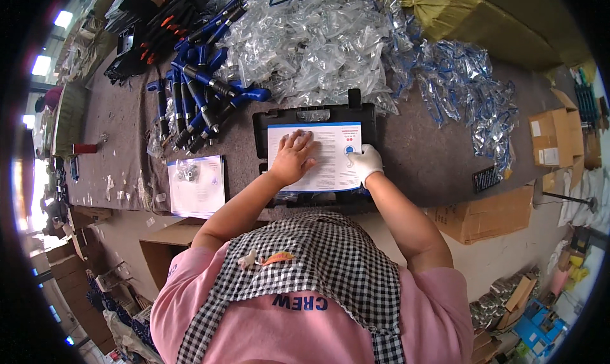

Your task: Packaging handheld tools into plastic cases and then into cardboard boxes for shipping.

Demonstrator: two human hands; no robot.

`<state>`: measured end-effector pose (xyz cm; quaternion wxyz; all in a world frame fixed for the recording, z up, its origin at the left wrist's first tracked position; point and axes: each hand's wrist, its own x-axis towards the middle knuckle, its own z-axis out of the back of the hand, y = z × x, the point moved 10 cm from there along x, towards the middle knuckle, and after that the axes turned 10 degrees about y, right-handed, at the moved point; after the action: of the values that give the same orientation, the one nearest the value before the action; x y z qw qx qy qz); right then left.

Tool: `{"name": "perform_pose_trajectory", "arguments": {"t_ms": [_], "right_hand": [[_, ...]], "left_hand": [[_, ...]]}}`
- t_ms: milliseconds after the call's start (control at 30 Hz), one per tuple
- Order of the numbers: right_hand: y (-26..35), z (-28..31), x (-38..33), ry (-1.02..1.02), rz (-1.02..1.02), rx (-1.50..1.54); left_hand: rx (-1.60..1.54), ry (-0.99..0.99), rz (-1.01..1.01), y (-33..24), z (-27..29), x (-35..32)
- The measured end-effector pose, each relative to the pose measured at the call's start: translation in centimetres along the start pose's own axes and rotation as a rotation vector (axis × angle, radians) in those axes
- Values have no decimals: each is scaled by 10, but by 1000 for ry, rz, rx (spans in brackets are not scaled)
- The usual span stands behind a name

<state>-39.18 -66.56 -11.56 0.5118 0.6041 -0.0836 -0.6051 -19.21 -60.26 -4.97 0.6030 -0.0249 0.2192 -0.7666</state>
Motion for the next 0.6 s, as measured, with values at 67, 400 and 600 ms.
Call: {"name": "perform_pose_trajectory", "arguments": {"t_ms": [67, 400, 600], "right_hand": [[-7, 4, 2, -25, 70, 75], [-1, 27, -5, -177, 76, -143], [138, -25, -101, -315, 522, -1335]], "left_hand": [[17, 16, -14, 0, -6, 3], [34, 93, -255, -33, -24, 13], [115, 79, -59, -13, -15, 19]]}}
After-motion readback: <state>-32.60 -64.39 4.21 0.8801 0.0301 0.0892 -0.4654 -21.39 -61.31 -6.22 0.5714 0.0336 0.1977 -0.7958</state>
